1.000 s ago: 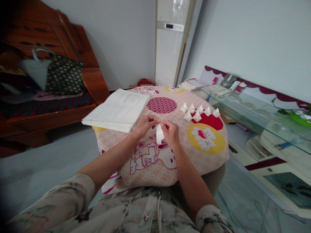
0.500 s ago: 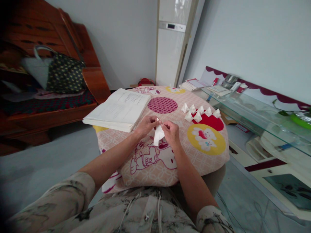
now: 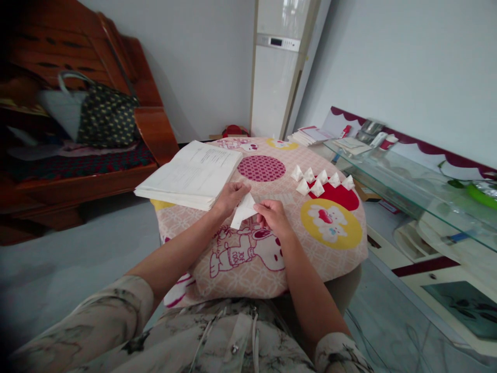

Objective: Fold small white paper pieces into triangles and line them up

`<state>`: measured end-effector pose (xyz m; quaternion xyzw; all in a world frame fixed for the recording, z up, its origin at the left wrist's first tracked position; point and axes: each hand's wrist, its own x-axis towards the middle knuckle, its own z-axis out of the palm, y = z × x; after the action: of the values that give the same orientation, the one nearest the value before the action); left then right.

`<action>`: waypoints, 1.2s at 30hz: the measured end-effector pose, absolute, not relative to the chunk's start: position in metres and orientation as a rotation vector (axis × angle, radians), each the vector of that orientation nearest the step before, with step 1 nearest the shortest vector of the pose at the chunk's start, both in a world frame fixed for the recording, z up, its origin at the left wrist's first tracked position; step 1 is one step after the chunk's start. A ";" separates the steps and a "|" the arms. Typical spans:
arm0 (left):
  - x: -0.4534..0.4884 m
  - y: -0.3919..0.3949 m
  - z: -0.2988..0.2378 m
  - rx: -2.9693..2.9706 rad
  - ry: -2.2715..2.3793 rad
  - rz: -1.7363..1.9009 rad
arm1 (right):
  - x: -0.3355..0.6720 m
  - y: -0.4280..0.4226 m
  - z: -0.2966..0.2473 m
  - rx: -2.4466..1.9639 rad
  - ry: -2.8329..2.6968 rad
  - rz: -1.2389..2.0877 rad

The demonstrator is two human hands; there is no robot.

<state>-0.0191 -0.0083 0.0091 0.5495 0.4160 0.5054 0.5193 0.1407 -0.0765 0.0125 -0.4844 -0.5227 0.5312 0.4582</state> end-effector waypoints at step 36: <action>-0.013 -0.029 0.017 1.859 0.525 1.269 | 0.147 -0.063 0.007 -1.028 -0.608 1.689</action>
<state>-0.0128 -0.0286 0.0174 0.7359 0.2080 0.5025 0.4033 0.1474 -0.0629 0.0065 -0.4270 -0.2527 0.7018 0.5111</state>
